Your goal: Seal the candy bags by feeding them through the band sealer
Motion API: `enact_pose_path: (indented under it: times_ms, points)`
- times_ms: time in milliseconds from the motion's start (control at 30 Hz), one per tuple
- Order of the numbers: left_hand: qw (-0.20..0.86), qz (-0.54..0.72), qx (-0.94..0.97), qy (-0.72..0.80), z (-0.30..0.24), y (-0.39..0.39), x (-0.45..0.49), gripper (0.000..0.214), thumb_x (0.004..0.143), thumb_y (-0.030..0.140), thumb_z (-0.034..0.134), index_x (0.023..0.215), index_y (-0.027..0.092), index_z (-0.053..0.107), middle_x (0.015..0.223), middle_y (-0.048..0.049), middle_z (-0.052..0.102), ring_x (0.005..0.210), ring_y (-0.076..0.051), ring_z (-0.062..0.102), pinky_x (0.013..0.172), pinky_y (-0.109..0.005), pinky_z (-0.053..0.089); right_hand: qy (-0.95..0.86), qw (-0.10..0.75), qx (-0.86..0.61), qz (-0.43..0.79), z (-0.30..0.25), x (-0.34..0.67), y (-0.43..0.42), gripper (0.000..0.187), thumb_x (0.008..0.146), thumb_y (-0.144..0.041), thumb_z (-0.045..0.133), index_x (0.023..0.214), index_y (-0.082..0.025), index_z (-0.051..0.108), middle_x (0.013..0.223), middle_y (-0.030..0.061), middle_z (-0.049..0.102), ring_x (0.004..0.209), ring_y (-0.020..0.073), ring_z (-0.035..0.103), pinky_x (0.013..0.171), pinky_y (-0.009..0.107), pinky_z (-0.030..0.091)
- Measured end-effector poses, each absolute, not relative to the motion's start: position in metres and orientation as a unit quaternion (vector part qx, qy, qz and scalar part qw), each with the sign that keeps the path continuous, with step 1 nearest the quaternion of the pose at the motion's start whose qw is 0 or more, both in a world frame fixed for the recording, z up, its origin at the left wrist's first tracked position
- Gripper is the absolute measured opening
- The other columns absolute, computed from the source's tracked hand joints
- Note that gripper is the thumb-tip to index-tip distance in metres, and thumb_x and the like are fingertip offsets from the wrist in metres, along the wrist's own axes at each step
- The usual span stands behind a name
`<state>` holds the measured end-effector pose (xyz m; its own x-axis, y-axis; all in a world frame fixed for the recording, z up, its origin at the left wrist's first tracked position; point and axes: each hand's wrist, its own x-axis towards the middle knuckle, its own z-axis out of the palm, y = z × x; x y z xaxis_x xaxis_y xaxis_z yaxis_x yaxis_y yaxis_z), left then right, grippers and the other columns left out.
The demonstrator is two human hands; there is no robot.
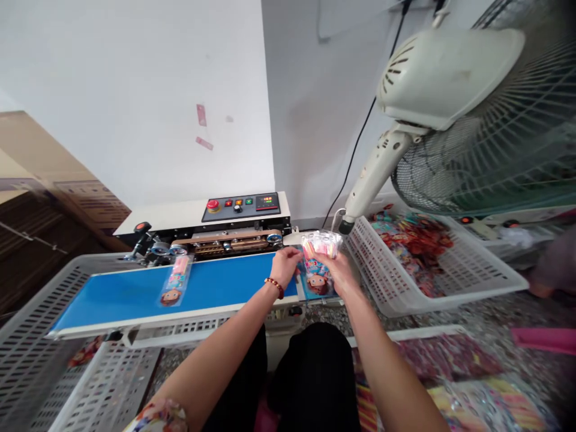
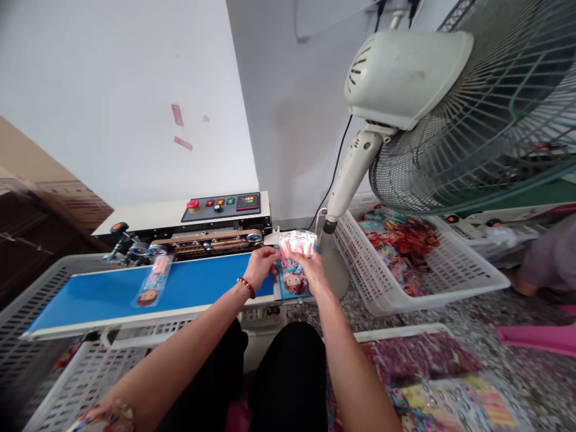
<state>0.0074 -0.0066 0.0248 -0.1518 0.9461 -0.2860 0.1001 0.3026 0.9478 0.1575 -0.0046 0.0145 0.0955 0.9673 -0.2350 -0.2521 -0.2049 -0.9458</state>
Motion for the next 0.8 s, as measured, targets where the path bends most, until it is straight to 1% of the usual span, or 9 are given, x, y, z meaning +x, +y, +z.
enact_pose_path:
  times_ms: [67, 133, 233, 300, 367, 433, 600, 700, 800]
  points:
    - [0.510, 0.428, 0.397, 0.632, 0.025, -0.006, 0.000, 0.016, 0.082, 0.028, 0.067, 0.075, 0.016, 0.060, 0.069, -0.0005, 0.064, 0.042, -0.008, 0.051, 0.041, -0.020, 0.027, -0.352, 0.523, -0.519, 0.577, 0.015, 0.158, -0.005, 0.044, 0.050, -0.041, 0.090, 0.085, -0.019, 0.077, 0.083, 0.0054, 0.079, 0.080, 0.0280, 0.072, 0.074, 0.035, 0.054]
    - [0.516, 0.430, 0.377, 0.637, 0.025, -0.005, -0.004, 0.022, 0.081, 0.033, 0.070, 0.075, 0.016, 0.059, 0.063, 0.0004, 0.061, 0.041, -0.009, 0.050, 0.040, -0.020, 0.024, -0.351, 0.522, -0.528, 0.571, 0.014, 0.158, -0.005, 0.039, 0.051, -0.040, 0.088, 0.082, -0.019, 0.077, 0.081, 0.0047, 0.079, 0.078, 0.0277, 0.072, 0.073, 0.035, 0.054]
    - [0.543, 0.430, 0.351, 0.630, 0.027, -0.006, -0.003, 0.031, 0.074, 0.040, 0.078, 0.077, 0.016, 0.059, 0.058, 0.0019, 0.056, 0.042, -0.008, 0.047, 0.041, -0.019, 0.019, -0.349, 0.528, -0.531, 0.564, 0.012, 0.157, -0.005, 0.034, 0.052, -0.038, 0.086, 0.079, -0.020, 0.076, 0.080, 0.0043, 0.078, 0.078, 0.0274, 0.071, 0.072, 0.034, 0.054]
    - [0.558, 0.434, 0.333, 0.624, 0.028, -0.008, -0.002, 0.035, 0.070, 0.040, 0.082, 0.075, 0.015, 0.058, 0.055, 0.0029, 0.053, 0.042, -0.007, 0.045, 0.041, -0.019, 0.017, -0.350, 0.532, -0.532, 0.559, 0.010, 0.156, -0.005, 0.033, 0.052, -0.038, 0.085, 0.078, -0.021, 0.075, 0.078, 0.0037, 0.078, 0.076, 0.0268, 0.070, 0.071, 0.034, 0.054]
    - [0.560, 0.438, 0.321, 0.625, 0.029, -0.008, -0.001, 0.034, 0.068, 0.037, 0.083, 0.073, 0.015, 0.057, 0.052, 0.0039, 0.050, 0.042, -0.007, 0.042, 0.041, -0.019, 0.016, -0.349, 0.533, -0.538, 0.551, 0.008, 0.157, -0.004, 0.034, 0.051, -0.039, 0.085, 0.078, -0.022, 0.074, 0.076, 0.0029, 0.077, 0.074, 0.0261, 0.070, 0.071, 0.034, 0.054]
    - [0.548, 0.433, 0.316, 0.642, 0.028, -0.006, -0.003, 0.031, 0.070, 0.034, 0.082, 0.071, 0.015, 0.058, 0.048, 0.0046, 0.047, 0.041, -0.007, 0.039, 0.042, -0.020, 0.016, -0.346, 0.533, -0.544, 0.548, 0.007, 0.158, -0.004, 0.035, 0.051, -0.040, 0.084, 0.079, -0.021, 0.074, 0.076, 0.0028, 0.077, 0.074, 0.0260, 0.070, 0.070, 0.034, 0.054]
    - [0.508, 0.360, 0.346, 0.702, 0.026, 0.004, -0.018, 0.020, 0.077, 0.029, 0.076, 0.070, 0.014, 0.063, 0.041, 0.0046, 0.041, 0.038, -0.009, 0.036, 0.042, -0.022, 0.018, -0.349, 0.524, -0.551, 0.548, 0.008, 0.159, -0.004, 0.039, 0.051, -0.042, 0.084, 0.082, -0.020, 0.074, 0.075, 0.0036, 0.077, 0.072, 0.0251, 0.070, 0.067, 0.032, 0.052]
    - [0.489, 0.345, 0.351, 0.720, 0.022, 0.010, -0.029, 0.019, 0.077, 0.028, 0.075, 0.070, 0.014, 0.065, 0.040, 0.0037, 0.042, 0.037, -0.010, 0.037, 0.042, -0.022, 0.021, -0.346, 0.520, -0.550, 0.555, 0.010, 0.158, -0.005, 0.038, 0.051, -0.041, 0.084, 0.081, -0.019, 0.074, 0.072, 0.0028, 0.075, 0.066, 0.0224, 0.068, 0.064, 0.031, 0.051]
    - [0.455, 0.342, 0.365, 0.737, 0.018, 0.012, -0.042, 0.017, 0.077, 0.027, 0.073, 0.072, 0.013, 0.067, 0.044, 0.0023, 0.046, 0.039, -0.011, 0.042, 0.042, -0.022, 0.027, -0.342, 0.525, -0.546, 0.557, 0.013, 0.157, -0.006, 0.039, 0.050, -0.039, 0.085, 0.080, -0.018, 0.073, 0.069, 0.0018, 0.074, 0.063, 0.0198, 0.066, 0.063, 0.029, 0.050]
